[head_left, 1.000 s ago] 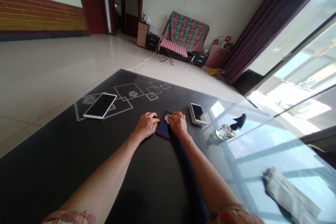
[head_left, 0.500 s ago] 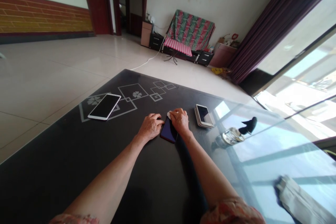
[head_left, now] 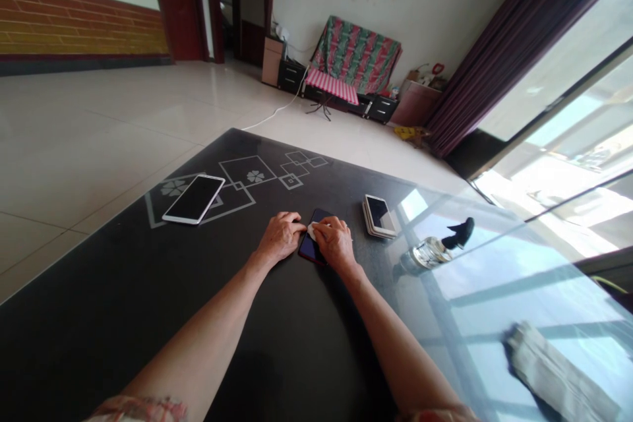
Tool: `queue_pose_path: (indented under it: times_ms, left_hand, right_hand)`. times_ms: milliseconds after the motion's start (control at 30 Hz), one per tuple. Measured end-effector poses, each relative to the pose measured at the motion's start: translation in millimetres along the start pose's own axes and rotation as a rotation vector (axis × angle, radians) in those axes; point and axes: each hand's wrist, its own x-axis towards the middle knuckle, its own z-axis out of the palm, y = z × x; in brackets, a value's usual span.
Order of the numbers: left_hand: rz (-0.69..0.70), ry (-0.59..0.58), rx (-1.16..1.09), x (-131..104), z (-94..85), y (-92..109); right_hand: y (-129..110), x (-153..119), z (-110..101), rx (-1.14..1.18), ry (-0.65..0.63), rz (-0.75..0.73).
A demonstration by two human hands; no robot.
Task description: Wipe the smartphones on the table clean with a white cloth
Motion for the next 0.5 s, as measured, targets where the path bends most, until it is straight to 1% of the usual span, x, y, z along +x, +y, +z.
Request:
queue_pose_path:
  times_ms: [167, 267, 400, 500]
  left_hand:
    - [-0.019, -0.016, -0.021, -0.8, -2.3, 1.5]
    - [-0.023, -0.009, -0.023, -0.5, -1.4, 1.0]
    - [-0.022, -0.003, -0.025, -0.3, 0.4, 0.0]
    - [-0.025, 0.001, -0.027, -0.3, 0.7, -0.3]
  right_hand:
    - [11.7, 32.0, 8.4, -0.051, 0.0, 0.059]
    - [17.4, 45.8, 11.5, -0.065, 0.009, 0.078]
    - [16.9, 53.2, 12.9, -0.089, 0.006, 0.122]
    - [11.8, 48.1, 11.6, -0.099, 0.01, 0.105]
